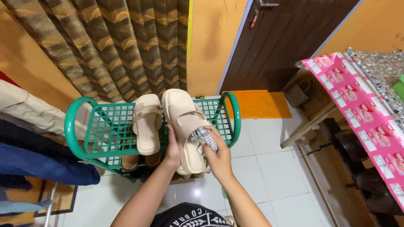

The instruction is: Cleaning and organizing various pairs of shoes on a rack using a cloth.

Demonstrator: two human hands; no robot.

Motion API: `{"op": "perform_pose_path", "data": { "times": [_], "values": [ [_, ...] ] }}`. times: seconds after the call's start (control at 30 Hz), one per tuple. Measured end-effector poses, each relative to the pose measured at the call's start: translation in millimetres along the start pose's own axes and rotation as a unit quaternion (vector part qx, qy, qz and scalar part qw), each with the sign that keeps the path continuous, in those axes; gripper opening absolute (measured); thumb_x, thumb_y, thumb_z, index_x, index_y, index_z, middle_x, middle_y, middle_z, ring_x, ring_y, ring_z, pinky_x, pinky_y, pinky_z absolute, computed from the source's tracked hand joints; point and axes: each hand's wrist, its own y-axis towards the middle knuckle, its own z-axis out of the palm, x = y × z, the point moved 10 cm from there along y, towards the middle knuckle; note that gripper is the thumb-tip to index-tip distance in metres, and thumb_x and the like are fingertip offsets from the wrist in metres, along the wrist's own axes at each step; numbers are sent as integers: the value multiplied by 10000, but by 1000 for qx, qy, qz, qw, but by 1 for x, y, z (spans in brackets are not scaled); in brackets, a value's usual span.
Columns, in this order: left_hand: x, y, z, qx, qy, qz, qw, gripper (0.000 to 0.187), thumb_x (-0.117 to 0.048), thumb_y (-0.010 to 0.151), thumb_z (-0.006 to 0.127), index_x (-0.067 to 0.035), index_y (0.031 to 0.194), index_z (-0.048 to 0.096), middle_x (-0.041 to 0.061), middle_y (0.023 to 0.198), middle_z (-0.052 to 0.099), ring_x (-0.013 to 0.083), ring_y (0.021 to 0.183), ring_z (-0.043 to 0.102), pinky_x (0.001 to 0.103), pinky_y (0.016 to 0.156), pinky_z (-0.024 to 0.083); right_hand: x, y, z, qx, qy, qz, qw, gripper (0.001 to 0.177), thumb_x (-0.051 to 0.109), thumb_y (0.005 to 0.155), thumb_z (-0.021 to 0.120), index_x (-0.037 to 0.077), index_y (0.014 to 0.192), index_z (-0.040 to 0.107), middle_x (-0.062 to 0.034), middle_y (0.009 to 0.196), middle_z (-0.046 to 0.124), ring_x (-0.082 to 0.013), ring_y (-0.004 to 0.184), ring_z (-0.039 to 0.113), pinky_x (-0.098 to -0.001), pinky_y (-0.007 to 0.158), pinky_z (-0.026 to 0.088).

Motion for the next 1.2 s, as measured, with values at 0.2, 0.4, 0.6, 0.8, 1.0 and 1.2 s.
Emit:
{"op": "perform_pose_path", "data": {
  "times": [0.2,0.4,0.6,0.8,1.0,1.2],
  "values": [
    [28,6,6,-1,20,32,999,948,-782,910,280,-111,1577,346,50,1592,447,228,1435,434,379,1187,315,71,-54,-17,-55,-289,-150,944,657,47,837,698,-45,1454,492,-375,1560,284,-590,1319,362,-607,1084,290],
    [66,6,4,56,96,58,992,936,-770,950,254,-68,1551,402,114,1530,513,247,1376,498,388,1161,369,36,-99,-29,0,-278,-224,934,500,-20,890,674,41,1382,609,-215,1439,573,-479,1338,505,-502,1135,421],
    [133,-14,8,77,134,-55,986,954,-771,919,254,-68,1539,426,89,1515,538,242,1359,520,392,1146,398,59,-77,-54,-21,-297,-248,922,505,-36,848,632,-16,1352,612,-287,1411,541,-522,1351,456,-556,1138,363],
    [134,-22,14,105,-1,-16,994,900,-745,948,266,-77,1534,405,106,1508,527,244,1373,514,396,1165,391,91,-76,-54,55,-279,-215,934,489,-28,817,659,22,1303,661,-245,1350,619,-486,1212,531,-505,1058,446],
    [35,-56,28,4,125,168,978,897,-749,975,247,-64,1534,399,153,1459,552,290,1306,543,450,1103,432,72,-126,-48,129,-217,-211,944,545,29,738,724,76,1278,673,-240,1357,615,-444,1103,581,-474,984,508],
    [63,-53,-10,-47,80,133,987,907,-758,913,245,-110,1534,375,101,1508,511,244,1355,501,402,1129,398,84,-116,-42,95,-257,-275,922,581,117,780,711,62,1344,581,-259,1427,550,-521,1315,435,-554,1116,366]
  ]
}}
